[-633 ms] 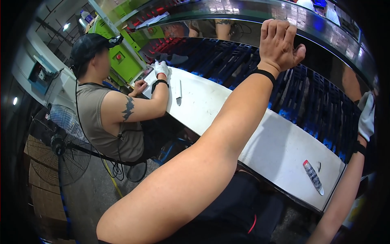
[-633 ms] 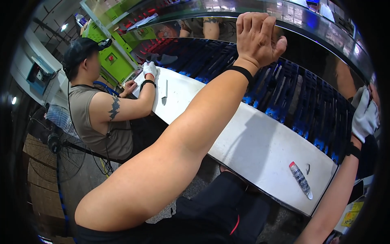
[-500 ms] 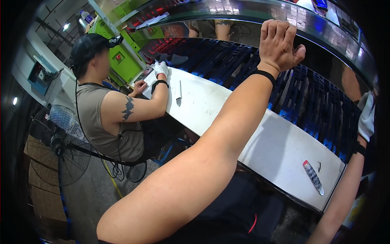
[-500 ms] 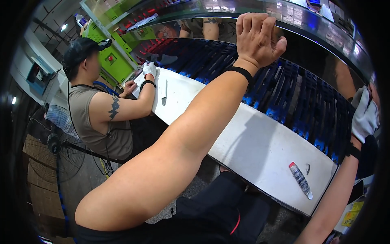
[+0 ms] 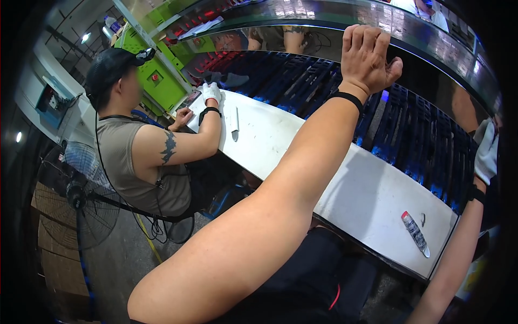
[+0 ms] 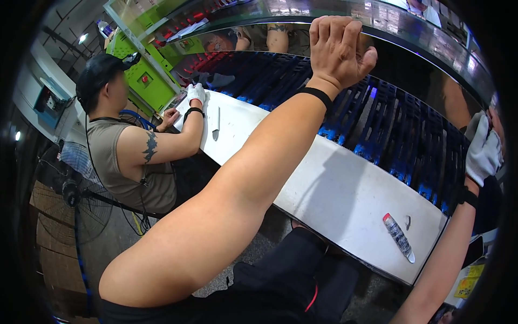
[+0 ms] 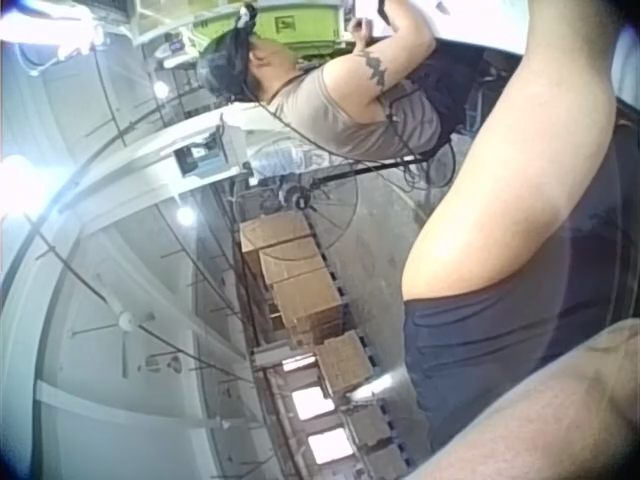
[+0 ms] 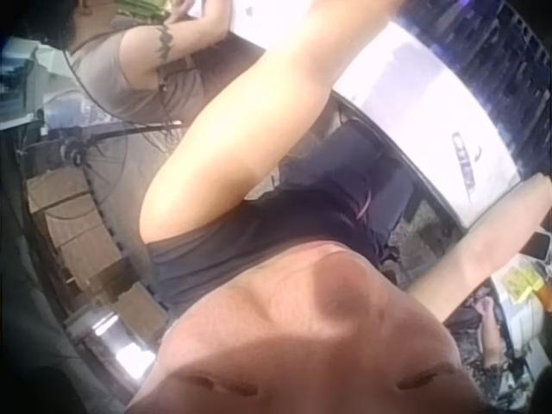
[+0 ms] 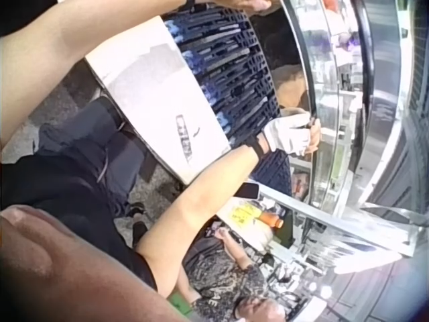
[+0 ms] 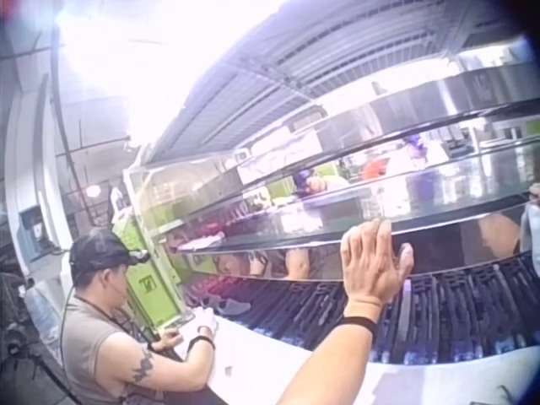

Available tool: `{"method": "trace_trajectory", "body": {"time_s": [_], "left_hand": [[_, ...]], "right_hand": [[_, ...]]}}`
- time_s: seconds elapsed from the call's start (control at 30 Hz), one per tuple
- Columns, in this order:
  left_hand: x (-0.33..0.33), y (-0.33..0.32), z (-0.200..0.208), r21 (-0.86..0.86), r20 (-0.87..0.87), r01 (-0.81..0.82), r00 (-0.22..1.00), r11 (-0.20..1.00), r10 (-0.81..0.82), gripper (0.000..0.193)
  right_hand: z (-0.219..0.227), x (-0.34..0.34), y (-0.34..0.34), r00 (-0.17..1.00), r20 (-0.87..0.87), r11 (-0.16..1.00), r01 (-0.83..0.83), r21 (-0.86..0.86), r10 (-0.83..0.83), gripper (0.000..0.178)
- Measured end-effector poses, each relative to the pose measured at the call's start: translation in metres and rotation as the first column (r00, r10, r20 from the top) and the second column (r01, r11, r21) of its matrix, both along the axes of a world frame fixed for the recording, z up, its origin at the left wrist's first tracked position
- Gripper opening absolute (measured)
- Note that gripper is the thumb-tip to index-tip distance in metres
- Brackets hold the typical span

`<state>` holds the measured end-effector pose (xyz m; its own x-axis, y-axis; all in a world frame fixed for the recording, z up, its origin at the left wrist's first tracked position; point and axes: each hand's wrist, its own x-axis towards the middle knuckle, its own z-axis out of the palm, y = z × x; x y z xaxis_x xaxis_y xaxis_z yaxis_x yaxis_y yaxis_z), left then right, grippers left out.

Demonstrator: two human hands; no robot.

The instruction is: The recorder is assembling a baby shoe at a manufacturing station, inserting a plastic form and checking the sole.

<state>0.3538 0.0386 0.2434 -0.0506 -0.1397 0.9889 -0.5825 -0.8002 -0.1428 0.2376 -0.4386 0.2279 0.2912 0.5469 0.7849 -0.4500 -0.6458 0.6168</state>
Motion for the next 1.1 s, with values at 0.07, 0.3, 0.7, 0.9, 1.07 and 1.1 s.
{"method": "trace_trajectory", "body": {"time_s": [0.07, 0.3, 0.7, 0.9, 1.07, 1.1], "left_hand": [[0.000, 0.000, 0.000, 0.001, 0.004, 0.007, 1.000, 1.000, -0.007, 0.051], [0.001, 0.000, -0.002, 0.011, -0.009, -0.016, 1.000, 1.000, 0.016, 0.052], [0.004, 0.003, -0.002, 0.015, -0.016, -0.013, 1.000, 1.000, 0.013, 0.052], [0.005, 0.003, -0.002, 0.012, -0.015, -0.013, 1.000, 1.000, 0.013, 0.053], [0.005, 0.002, -0.004, 0.012, -0.004, -0.013, 1.000, 1.000, 0.013, 0.054], [0.005, 0.004, -0.004, 0.013, -0.007, -0.016, 1.000, 1.000, 0.016, 0.054]], "right_hand": [[-0.002, 0.002, -0.002, 1.000, 0.001, 1.000, 0.014, -0.006, -0.014, 0.031], [-0.009, 0.013, -0.019, 0.995, 0.022, 0.995, -0.095, 0.007, 0.094, 0.048], [-0.007, 0.018, -0.012, 0.991, 0.026, 0.991, -0.130, 0.012, 0.130, 0.049], [-0.005, 0.016, -0.019, 0.995, -0.008, 0.995, -0.096, 0.001, 0.096, 0.049], [-0.006, 0.014, -0.023, 0.995, -0.012, 0.995, -0.103, -0.012, 0.103, 0.053], [-0.007, 0.014, -0.022, 0.994, -0.012, 0.994, -0.106, -0.013, 0.106, 0.053]]}}
